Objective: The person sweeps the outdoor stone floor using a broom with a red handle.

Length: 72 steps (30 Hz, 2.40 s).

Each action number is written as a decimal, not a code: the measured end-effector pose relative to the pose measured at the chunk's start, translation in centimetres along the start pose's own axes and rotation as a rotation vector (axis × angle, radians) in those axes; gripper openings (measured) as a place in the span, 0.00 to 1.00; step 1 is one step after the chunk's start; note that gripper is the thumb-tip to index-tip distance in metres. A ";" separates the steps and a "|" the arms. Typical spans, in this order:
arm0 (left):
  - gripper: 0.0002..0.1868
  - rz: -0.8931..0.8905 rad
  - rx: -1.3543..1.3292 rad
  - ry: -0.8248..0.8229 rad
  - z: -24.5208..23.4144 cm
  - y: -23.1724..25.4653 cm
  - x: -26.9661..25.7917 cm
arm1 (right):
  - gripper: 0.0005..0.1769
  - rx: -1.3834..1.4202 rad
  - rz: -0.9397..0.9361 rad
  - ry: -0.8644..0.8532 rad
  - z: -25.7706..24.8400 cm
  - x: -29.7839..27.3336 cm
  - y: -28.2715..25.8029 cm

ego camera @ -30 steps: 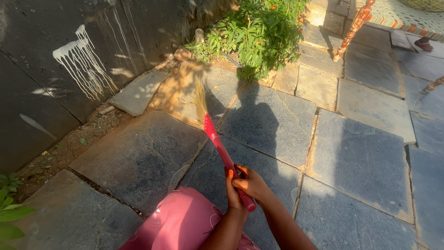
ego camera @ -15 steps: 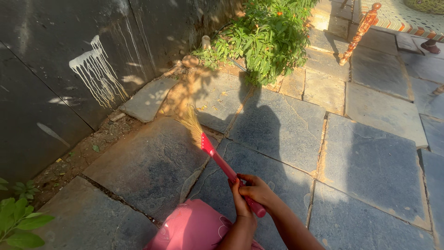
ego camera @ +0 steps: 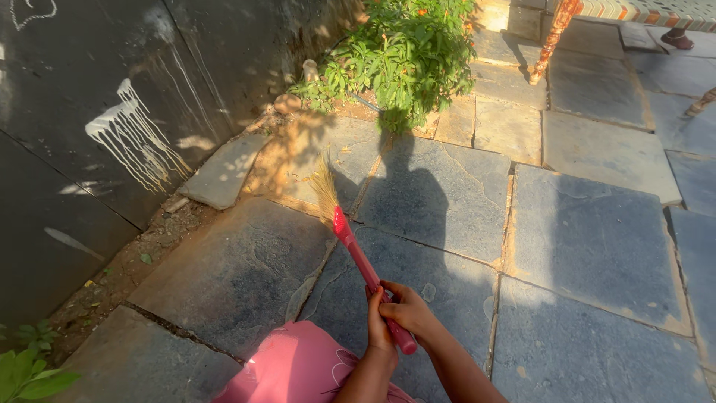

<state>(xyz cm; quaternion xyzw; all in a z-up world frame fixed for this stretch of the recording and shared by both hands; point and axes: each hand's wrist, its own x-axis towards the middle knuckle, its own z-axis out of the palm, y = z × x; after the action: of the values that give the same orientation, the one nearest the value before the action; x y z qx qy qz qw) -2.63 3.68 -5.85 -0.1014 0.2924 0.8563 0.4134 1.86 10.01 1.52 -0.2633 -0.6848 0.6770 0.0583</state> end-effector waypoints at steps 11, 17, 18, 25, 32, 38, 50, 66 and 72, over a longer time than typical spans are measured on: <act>0.30 0.053 -0.149 -0.026 1.4 1.2 -2.0 | 0.42 -0.097 0.076 0.019 1.7 -1.0 -1.7; 0.31 0.131 -0.261 -0.103 0.4 3.1 -2.0 | 0.42 -0.254 -0.035 -0.007 3.9 0.0 -3.3; 0.32 0.121 -0.292 -0.081 0.1 3.3 -1.8 | 0.43 -0.275 -0.030 -0.009 4.4 0.2 -3.6; 0.36 0.154 -0.414 0.083 -3.3 3.4 2.1 | 0.43 -0.380 0.030 -0.024 6.9 3.0 -2.7; 0.43 0.010 -0.283 0.140 -3.7 4.1 4.1 | 0.45 -0.349 0.148 0.178 7.5 4.9 -1.8; 0.42 -0.230 -0.145 0.073 -3.7 7.4 2.4 | 0.41 -0.488 0.072 0.318 9.5 4.6 -3.0; 0.38 -0.166 -0.065 0.100 -3.1 6.4 0.8 | 0.42 -0.296 0.089 0.157 7.2 3.9 -1.7; 0.42 -0.165 0.252 0.159 -3.3 6.8 -0.8 | 0.43 0.038 0.119 0.144 6.9 1.6 0.6; 0.43 -0.142 0.339 0.145 -2.7 5.7 -0.9 | 0.42 0.134 0.113 0.093 5.1 1.0 1.2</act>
<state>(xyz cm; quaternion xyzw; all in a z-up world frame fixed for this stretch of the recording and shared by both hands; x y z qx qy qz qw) -6.63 -1.27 -5.26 -0.1121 0.4537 0.7540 0.4615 -0.81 5.82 -0.31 -0.3280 -0.6185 0.7107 0.0692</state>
